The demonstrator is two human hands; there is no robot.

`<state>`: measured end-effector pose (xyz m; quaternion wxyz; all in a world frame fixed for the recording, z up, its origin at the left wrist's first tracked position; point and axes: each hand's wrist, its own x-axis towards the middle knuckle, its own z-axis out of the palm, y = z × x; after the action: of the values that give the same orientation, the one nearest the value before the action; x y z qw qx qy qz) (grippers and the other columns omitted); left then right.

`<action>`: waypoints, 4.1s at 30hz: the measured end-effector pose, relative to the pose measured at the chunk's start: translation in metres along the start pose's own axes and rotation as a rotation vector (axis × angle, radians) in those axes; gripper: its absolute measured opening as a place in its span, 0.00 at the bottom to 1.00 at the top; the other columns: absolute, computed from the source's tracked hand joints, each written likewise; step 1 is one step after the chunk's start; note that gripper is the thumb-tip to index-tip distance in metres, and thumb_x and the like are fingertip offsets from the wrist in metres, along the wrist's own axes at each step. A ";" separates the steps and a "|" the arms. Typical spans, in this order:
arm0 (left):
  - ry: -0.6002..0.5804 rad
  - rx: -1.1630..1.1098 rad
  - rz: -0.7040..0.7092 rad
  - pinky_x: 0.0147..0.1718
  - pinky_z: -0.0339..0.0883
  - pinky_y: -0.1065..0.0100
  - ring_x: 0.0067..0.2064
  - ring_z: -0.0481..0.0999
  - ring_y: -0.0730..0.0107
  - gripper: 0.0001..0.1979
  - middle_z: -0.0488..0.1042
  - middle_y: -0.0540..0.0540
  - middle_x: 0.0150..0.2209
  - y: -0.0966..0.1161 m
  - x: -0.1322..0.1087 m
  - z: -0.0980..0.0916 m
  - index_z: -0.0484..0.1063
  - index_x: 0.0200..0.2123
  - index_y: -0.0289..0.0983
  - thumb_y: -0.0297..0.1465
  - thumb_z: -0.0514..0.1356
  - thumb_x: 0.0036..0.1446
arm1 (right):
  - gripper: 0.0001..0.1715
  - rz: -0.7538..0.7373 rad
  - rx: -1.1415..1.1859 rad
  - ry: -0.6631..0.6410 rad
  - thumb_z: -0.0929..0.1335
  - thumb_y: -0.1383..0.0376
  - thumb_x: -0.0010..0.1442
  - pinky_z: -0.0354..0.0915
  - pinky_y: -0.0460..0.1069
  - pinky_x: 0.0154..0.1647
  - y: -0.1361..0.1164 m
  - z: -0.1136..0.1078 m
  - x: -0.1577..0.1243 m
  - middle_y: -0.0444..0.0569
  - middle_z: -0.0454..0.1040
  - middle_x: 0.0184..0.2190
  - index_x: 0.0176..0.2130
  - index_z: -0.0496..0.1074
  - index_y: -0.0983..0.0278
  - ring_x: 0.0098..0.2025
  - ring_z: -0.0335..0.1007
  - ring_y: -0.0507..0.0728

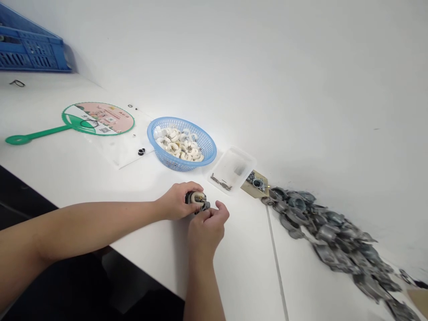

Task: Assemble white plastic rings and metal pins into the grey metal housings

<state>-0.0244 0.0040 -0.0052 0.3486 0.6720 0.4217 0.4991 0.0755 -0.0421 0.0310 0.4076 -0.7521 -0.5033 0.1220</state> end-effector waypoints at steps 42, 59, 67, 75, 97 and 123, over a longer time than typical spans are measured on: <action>-0.019 -0.201 -0.075 0.35 0.68 0.67 0.35 0.73 0.68 0.21 0.74 0.48 0.36 -0.002 0.002 0.003 0.61 0.43 0.39 0.29 0.63 0.44 | 0.23 -0.077 0.090 0.074 0.65 0.63 0.52 0.60 0.49 0.34 0.013 0.002 0.003 0.45 0.72 0.30 0.48 0.60 0.63 0.31 0.68 0.56; -0.035 -0.062 -0.047 0.34 0.67 0.68 0.36 0.73 0.67 0.18 0.74 0.49 0.35 0.001 0.005 -0.002 0.63 0.40 0.39 0.31 0.62 0.43 | 0.25 -0.041 0.195 0.038 0.65 0.63 0.51 0.63 0.48 0.33 0.020 0.002 0.007 0.44 0.72 0.30 0.49 0.59 0.63 0.29 0.68 0.54; -0.048 -0.061 -0.054 0.34 0.67 0.68 0.35 0.73 0.68 0.19 0.74 0.49 0.35 0.001 0.006 -0.005 0.64 0.40 0.39 0.31 0.63 0.42 | 0.25 -0.121 0.135 0.049 0.65 0.62 0.51 0.62 0.48 0.33 0.020 0.002 0.005 0.45 0.73 0.30 0.49 0.60 0.63 0.27 0.67 0.53; -0.095 -0.066 -0.055 0.33 0.67 0.68 0.35 0.73 0.68 0.19 0.74 0.48 0.36 0.000 0.007 -0.008 0.65 0.40 0.39 0.32 0.64 0.42 | 0.24 -0.219 0.161 0.023 0.64 0.58 0.51 0.63 0.51 0.36 0.036 0.006 0.014 0.45 0.72 0.29 0.47 0.63 0.64 0.29 0.68 0.54; -0.063 -0.202 -0.064 0.42 0.68 0.64 0.43 0.74 0.65 0.22 0.74 0.44 0.43 -0.001 0.004 -0.004 0.61 0.44 0.38 0.28 0.63 0.44 | 0.22 -0.187 0.369 -0.035 0.68 0.60 0.48 0.66 0.51 0.34 0.036 0.006 0.014 0.45 0.70 0.29 0.43 0.65 0.64 0.29 0.68 0.53; -0.108 -0.298 -0.078 0.39 0.69 0.64 0.40 0.73 0.65 0.23 0.73 0.44 0.41 -0.007 0.006 0.002 0.61 0.44 0.38 0.29 0.64 0.42 | 0.25 -0.327 0.496 -0.512 0.72 0.56 0.48 0.68 0.54 0.35 0.066 -0.008 0.060 0.53 0.74 0.41 0.45 0.71 0.61 0.38 0.69 0.58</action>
<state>-0.0234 0.0123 -0.0097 0.4856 0.6218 0.3495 0.5054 0.1517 -0.0049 0.0006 0.4521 -0.4860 -0.6571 0.3571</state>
